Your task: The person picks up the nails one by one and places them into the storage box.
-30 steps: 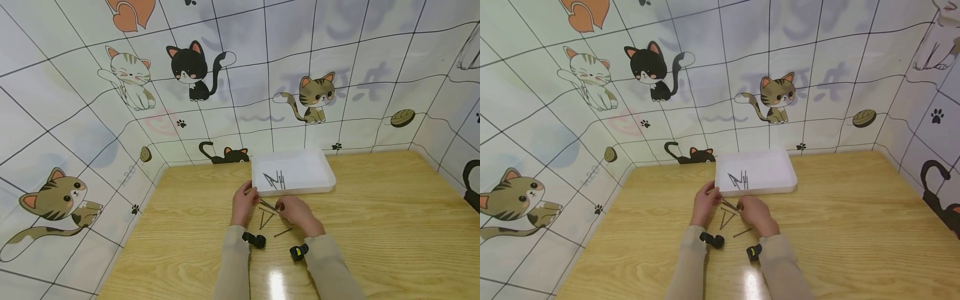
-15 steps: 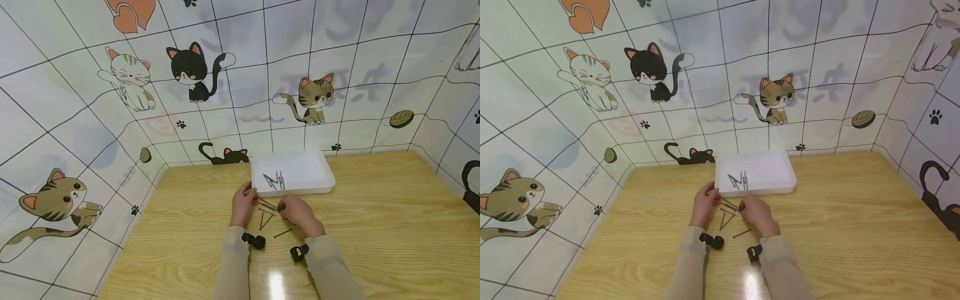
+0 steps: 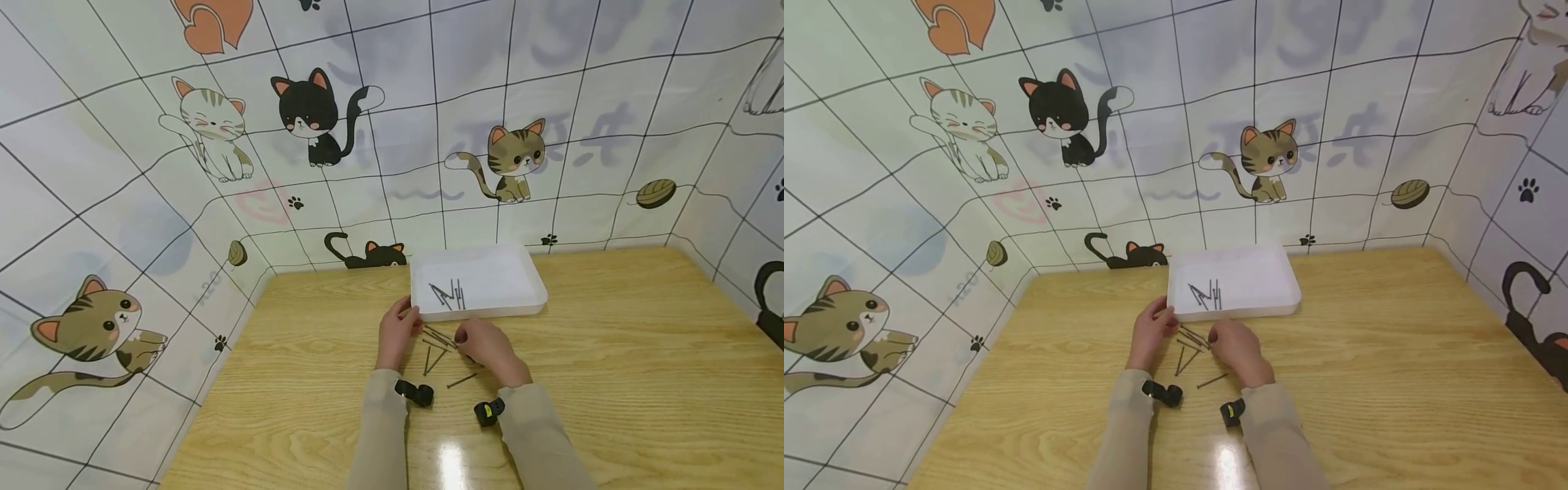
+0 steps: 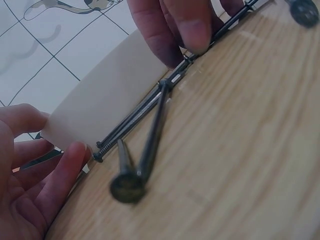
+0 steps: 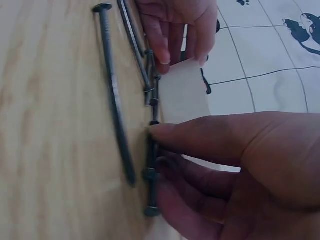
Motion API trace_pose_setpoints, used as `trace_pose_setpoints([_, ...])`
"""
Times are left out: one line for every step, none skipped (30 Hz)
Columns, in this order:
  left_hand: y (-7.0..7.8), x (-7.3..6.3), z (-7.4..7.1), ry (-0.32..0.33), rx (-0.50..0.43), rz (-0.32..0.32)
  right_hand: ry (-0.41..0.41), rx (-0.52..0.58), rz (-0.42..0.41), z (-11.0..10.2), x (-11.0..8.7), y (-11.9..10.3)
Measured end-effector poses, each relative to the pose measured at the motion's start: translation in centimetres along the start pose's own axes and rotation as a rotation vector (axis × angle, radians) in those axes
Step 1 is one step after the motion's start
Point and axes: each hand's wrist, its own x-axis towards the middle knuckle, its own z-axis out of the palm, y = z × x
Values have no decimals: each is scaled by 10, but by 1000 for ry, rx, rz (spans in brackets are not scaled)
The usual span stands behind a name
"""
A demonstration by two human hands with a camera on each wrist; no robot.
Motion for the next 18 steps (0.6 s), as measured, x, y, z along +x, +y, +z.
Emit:
trace_pose_setpoints([1, 0, 0, 1, 2, 2, -5, -11, -8, -1, 0, 0])
trace_pose_setpoints([1, -1, 0, 2, 4, 2, -12, -22, -19, -1, -1, -1])
trace_pose_setpoints([2, -1, 1, 5, 5, 3, -20, -28, -31, -2, -1, -1])
trace_pose_setpoints([2, -1, 1, 7, 6, 3, -27, -29, -39, -3, -1, -1])
trace_pose_setpoints([2, 0, 1, 9, 7, 3, -30, -25, -40, -3, -2, -2])
trace_pose_setpoints([2, -1, 1, 9, 9, 4, -34, -21, -39, -4, -3, -2])
trace_pose_setpoints([3, -1, 1, 9, 11, 4, -35, -19, -39, -5, -3, -2])
trace_pose_setpoints([3, -1, 0, 10, 13, 5, -36, -18, -41, -5, -4, -1])
trace_pose_setpoints([3, -1, 1, 12, 14, 8, -37, -13, -37, -5, -4, -1])
trace_pose_setpoints([3, -1, 1, 13, 13, 8, -37, -9, -31, -5, -5, -1])
trace_pose_setpoints([4, -2, 1, 14, 13, 9, -39, -7, -26, -6, -5, -1])
trace_pose_setpoints([4, -3, 1, 11, 14, 7, -42, -10, -25, -6, -6, -1])
trace_pose_setpoints([5, -3, 0, 11, 14, 6, -44, -12, -25, -6, -6, -1])
trace_pose_setpoints([5, -3, 0, 10, 14, 5, -46, -13, -25, -6, -6, -1])
trace_pose_setpoints([5, -4, 0, 6, 16, 4, -46, -14, -20, -6, -6, -1])
trace_pose_setpoints([5, -4, 0, 3, 18, 4, -48, -14, -20, -7, -6, -1])
trace_pose_setpoints([6, -4, 0, 0, 21, 4, -49, -13, -18, -7, -7, -1])
trace_pose_setpoints([6, -5, 0, -3, 23, 6, -46, -12, -19, -7, -7, -1])
